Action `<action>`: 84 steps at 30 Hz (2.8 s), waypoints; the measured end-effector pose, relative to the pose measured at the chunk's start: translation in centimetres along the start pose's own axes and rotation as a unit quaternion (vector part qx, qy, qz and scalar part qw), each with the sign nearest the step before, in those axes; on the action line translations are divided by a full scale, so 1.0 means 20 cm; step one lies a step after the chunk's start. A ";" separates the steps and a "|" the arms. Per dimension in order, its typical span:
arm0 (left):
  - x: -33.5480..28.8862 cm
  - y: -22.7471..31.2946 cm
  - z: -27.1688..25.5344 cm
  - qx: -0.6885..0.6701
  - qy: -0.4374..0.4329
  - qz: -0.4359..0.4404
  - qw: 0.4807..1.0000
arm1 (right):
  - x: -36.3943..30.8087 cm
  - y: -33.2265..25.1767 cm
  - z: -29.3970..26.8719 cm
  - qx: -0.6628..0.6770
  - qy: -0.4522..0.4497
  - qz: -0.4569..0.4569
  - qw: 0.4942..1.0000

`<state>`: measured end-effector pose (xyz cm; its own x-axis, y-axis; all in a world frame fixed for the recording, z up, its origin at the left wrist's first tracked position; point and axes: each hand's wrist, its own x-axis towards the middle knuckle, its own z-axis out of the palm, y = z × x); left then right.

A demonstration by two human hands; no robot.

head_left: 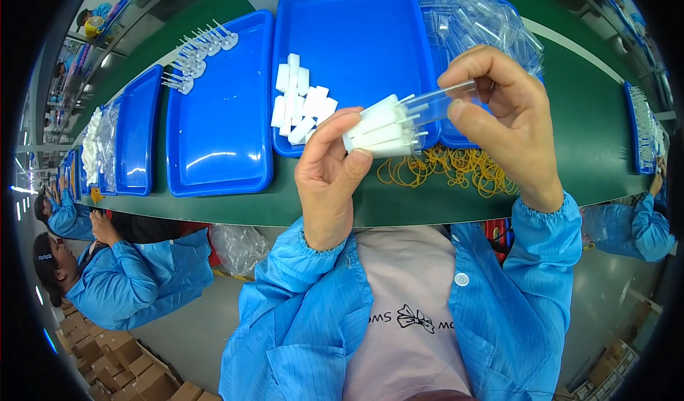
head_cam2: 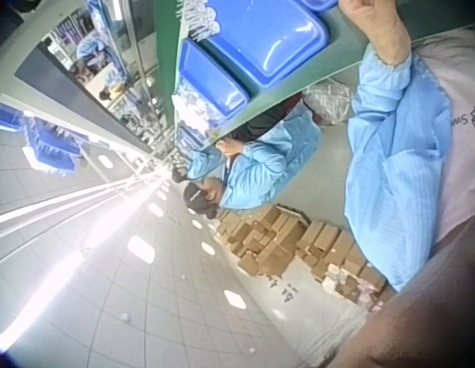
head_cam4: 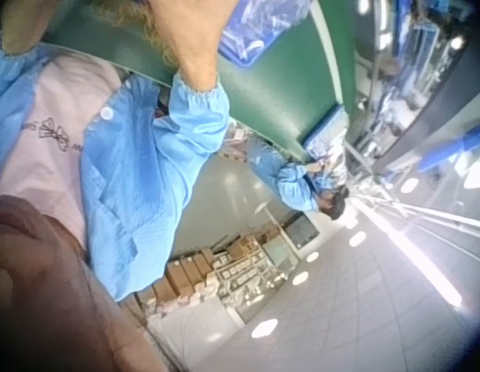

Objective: The person assembles white plastic components into a cylindrical holder by hand, then secures the assembly with a rubber band.

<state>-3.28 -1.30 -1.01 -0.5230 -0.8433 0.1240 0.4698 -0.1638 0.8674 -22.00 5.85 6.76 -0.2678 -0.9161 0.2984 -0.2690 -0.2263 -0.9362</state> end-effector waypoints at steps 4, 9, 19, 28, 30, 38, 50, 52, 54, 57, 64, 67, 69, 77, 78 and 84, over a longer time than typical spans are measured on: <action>0.00 0.00 -0.01 -0.007 -0.003 0.000 1.000 | -0.01 -0.03 -0.02 0.079 0.062 0.010 0.995; 0.00 0.00 0.00 0.015 -0.020 0.025 0.999 | -0.02 0.05 0.00 0.040 -0.024 0.021 0.999; 0.01 0.01 -0.01 0.155 -0.036 0.114 0.981 | -0.07 0.07 0.05 0.039 0.037 -0.004 0.999; 0.03 0.05 -0.01 0.312 -0.036 0.164 0.935 | -0.08 0.06 0.02 0.031 -0.028 0.026 0.999; 0.04 0.05 -0.01 0.303 -0.032 0.160 0.939 | -0.09 0.07 0.05 0.011 0.000 0.009 1.000; 0.04 0.04 0.02 0.180 -0.003 0.125 0.976 | -0.14 0.11 0.03 0.009 0.038 0.034 0.999; 0.01 0.03 -0.04 0.031 -0.051 -0.044 0.997 | -0.19 0.12 0.01 -0.046 0.093 -0.031 0.994; 0.01 0.04 -0.04 0.032 -0.065 -0.040 0.997 | -0.20 0.10 0.01 -0.070 0.089 -0.041 0.993; 0.01 0.05 -0.04 0.051 -0.100 -0.025 0.993 | -0.20 0.09 0.00 -0.085 0.070 -0.051 0.993; 0.00 0.06 -0.02 0.073 -0.097 -0.022 0.992 | -0.22 0.08 0.05 -0.048 0.069 -0.024 0.996; -0.01 0.07 -0.02 0.112 -0.108 -0.022 0.988 | -0.25 0.09 0.07 -0.031 0.076 -0.023 0.996; -0.01 0.07 -0.01 0.128 -0.103 -0.009 0.986 | -0.25 0.09 0.07 -0.046 0.074 -0.028 0.996; -0.01 0.07 -0.01 0.154 -0.103 0.015 0.983 | -0.24 0.09 0.07 -0.053 0.069 -0.022 0.996; 0.00 0.07 0.00 0.185 -0.096 0.025 0.978 | -0.18 0.11 0.03 -0.079 0.022 -0.030 0.996; 0.00 0.07 0.00 0.183 -0.089 0.023 0.979 | -0.17 0.11 0.03 -0.077 0.022 -0.027 0.996; 0.02 0.03 -0.01 0.035 -0.001 -0.026 0.999 | -0.03 0.19 0.00 0.019 -0.012 -0.027 0.999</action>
<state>-3.08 -1.93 -0.49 -0.5466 -0.8337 0.0783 0.3914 -0.1717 0.9041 -22.79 5.46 3.04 -0.2322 -0.9096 0.3446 -0.2475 -0.2874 -0.9253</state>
